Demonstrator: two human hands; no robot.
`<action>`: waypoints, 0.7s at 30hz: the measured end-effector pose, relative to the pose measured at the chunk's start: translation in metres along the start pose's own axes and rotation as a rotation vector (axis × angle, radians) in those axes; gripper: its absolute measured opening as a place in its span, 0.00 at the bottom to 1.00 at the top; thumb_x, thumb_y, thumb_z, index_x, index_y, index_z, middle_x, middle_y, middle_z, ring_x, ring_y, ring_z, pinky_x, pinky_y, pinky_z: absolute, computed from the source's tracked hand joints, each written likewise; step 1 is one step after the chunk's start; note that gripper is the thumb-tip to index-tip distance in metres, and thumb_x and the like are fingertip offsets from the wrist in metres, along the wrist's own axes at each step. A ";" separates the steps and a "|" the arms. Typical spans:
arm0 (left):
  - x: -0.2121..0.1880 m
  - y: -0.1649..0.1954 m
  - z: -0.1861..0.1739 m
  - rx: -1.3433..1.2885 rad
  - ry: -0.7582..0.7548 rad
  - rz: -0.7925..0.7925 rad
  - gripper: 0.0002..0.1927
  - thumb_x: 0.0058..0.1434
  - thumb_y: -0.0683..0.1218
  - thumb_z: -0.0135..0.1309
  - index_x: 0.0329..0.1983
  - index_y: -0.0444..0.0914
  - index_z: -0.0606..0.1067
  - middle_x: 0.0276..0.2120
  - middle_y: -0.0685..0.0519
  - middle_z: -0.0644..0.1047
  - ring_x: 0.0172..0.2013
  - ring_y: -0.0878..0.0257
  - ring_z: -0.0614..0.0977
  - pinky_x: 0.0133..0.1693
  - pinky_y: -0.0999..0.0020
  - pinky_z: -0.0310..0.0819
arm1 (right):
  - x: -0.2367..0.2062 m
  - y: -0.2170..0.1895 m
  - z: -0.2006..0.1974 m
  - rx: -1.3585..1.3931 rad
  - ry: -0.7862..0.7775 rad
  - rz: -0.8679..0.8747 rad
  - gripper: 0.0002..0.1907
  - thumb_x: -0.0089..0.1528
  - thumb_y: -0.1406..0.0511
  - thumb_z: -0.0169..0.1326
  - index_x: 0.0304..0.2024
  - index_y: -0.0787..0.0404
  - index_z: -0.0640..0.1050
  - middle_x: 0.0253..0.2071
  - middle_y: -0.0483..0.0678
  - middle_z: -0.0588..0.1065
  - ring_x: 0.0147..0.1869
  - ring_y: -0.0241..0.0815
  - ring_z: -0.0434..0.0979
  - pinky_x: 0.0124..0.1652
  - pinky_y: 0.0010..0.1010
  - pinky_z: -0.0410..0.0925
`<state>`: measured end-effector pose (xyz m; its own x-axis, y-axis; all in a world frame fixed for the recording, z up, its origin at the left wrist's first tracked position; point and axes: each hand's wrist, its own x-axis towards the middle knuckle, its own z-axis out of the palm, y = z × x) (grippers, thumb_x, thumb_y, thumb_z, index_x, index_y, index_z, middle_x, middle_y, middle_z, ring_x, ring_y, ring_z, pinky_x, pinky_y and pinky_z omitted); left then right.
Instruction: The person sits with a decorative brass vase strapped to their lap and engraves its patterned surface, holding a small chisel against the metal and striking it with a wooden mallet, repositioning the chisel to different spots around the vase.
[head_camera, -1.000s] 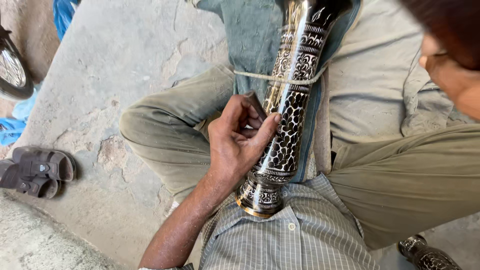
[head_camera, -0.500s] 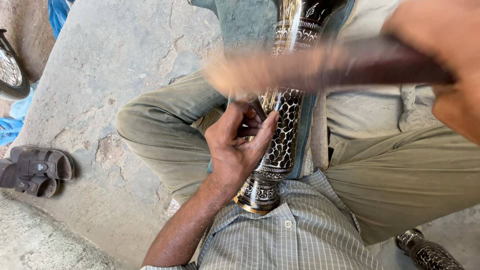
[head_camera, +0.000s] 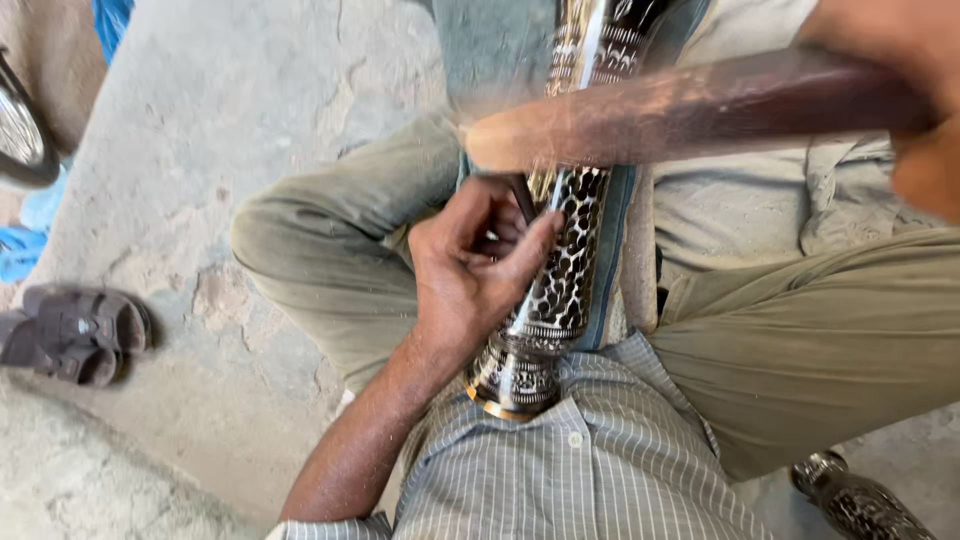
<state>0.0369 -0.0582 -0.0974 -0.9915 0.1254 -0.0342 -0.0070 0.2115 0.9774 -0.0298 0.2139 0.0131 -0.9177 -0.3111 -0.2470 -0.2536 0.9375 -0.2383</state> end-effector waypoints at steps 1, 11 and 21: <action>0.001 -0.001 0.000 -0.001 -0.009 0.025 0.12 0.65 0.42 0.67 0.44 0.34 0.75 0.31 0.59 0.78 0.32 0.77 0.76 0.33 0.82 0.74 | 0.002 -0.001 0.000 0.002 0.009 -0.015 0.27 0.52 0.79 0.59 0.55 0.64 0.76 0.41 0.54 0.78 0.45 0.46 0.82 0.47 0.35 0.74; -0.002 0.011 -0.002 0.069 0.032 0.237 0.15 0.65 0.41 0.65 0.51 0.32 0.75 0.34 0.54 0.80 0.34 0.72 0.81 0.36 0.79 0.82 | -0.020 0.080 0.040 0.093 0.102 -0.051 0.23 0.56 0.74 0.62 0.54 0.64 0.75 0.36 0.51 0.76 0.41 0.43 0.82 0.45 0.33 0.75; -0.017 -0.004 -0.032 -0.452 0.109 -0.136 0.12 0.67 0.38 0.61 0.51 0.28 0.74 0.34 0.51 0.80 0.35 0.69 0.82 0.38 0.72 0.86 | -0.110 0.014 0.131 1.358 0.256 0.279 0.21 0.56 0.77 0.63 0.51 0.68 0.75 0.39 0.51 0.77 0.43 0.39 0.79 0.44 0.33 0.75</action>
<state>0.0492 -0.0921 -0.0940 -0.9854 0.0180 -0.1693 -0.1689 -0.2266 0.9592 0.1081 0.2405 -0.0860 -0.9547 0.0317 -0.2960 0.2970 0.0383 -0.9541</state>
